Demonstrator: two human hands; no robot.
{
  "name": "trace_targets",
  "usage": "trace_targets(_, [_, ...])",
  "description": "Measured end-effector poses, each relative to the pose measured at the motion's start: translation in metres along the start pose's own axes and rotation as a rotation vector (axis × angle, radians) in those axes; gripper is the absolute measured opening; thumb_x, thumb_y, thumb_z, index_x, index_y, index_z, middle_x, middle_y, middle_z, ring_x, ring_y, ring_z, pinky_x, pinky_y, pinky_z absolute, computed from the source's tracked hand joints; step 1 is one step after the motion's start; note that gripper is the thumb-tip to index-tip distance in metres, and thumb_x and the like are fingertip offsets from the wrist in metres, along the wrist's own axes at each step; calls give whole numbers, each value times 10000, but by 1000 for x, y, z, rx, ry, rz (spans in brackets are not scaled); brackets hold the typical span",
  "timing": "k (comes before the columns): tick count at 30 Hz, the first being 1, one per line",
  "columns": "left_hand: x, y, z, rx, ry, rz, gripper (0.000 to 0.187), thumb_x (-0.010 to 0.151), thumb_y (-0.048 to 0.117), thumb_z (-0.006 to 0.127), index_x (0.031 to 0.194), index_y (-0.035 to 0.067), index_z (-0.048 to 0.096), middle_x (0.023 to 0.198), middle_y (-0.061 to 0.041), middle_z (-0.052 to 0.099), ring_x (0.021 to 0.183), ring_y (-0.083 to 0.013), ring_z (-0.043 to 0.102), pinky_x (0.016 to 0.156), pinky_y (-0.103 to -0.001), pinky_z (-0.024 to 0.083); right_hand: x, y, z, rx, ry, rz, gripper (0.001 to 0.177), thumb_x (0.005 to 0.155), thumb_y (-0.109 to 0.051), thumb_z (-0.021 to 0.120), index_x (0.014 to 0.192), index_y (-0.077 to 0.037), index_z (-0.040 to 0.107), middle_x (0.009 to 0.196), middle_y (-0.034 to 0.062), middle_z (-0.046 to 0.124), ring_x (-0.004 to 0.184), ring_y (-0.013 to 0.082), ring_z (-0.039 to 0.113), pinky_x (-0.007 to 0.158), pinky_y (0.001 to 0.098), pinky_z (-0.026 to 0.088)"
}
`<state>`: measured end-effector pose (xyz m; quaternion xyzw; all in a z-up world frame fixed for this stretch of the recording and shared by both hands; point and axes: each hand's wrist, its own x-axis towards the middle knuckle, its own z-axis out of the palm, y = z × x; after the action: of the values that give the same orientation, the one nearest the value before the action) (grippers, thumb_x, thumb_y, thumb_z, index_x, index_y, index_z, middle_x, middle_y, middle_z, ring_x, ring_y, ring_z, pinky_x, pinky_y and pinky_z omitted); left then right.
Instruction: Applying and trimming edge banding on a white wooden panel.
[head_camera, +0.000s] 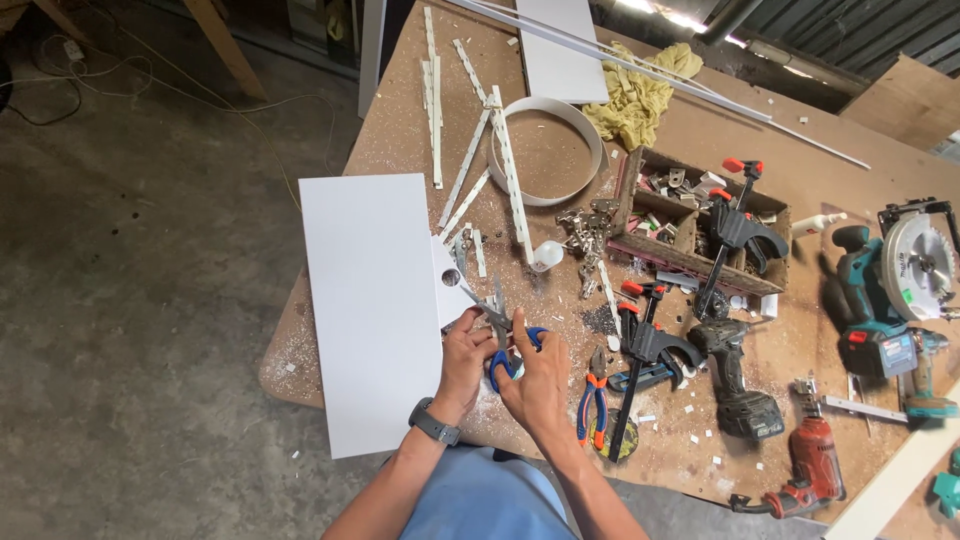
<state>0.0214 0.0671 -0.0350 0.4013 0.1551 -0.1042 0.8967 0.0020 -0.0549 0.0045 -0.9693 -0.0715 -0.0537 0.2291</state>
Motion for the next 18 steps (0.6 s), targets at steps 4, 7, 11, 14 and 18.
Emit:
trace_targets(4, [2,-7,-7,-29,-25,27,445,892,-97,548,1323,-17,473,979,-119,744,825,-149,730,730,-260,599,1,-6,1,89,8,40,801,760,-195,795,1501,-143,495,1066,179,589,1002,358,541,897,477,432])
trace_targets(7, [3,-11,-12,-5,-35,67,438,898,-91,532,1325,-7,479,937,-149,737,780,-153,715,730,-246,584,2,-13,-1,34,3,58,806,750,-199,788,1502,-143,505,1063,171,592,1002,356,537,887,471,430])
trace_targets(11, [11,-20,-17,19,14,95,331,929,-53,560,1253,-7,513,826,-65,696,687,-59,591,633,-198,462,5,-16,-2,-72,34,13,814,736,-209,801,1493,-141,508,1053,194,573,979,365,528,845,473,407])
trace_targets(14, [16,-25,-21,-3,8,148,257,944,-44,579,1196,-18,536,713,-12,607,606,-31,482,557,-203,384,9,-15,-1,-100,20,-26,815,742,-230,802,1498,-170,503,1025,169,576,964,347,529,817,466,391])
trace_targets(18, [15,-14,-13,8,94,156,209,916,-62,587,1123,-46,581,746,19,604,608,-19,454,526,-204,343,16,-14,-1,-235,-57,-30,839,746,-268,810,1512,-223,470,997,156,578,920,324,518,796,466,369])
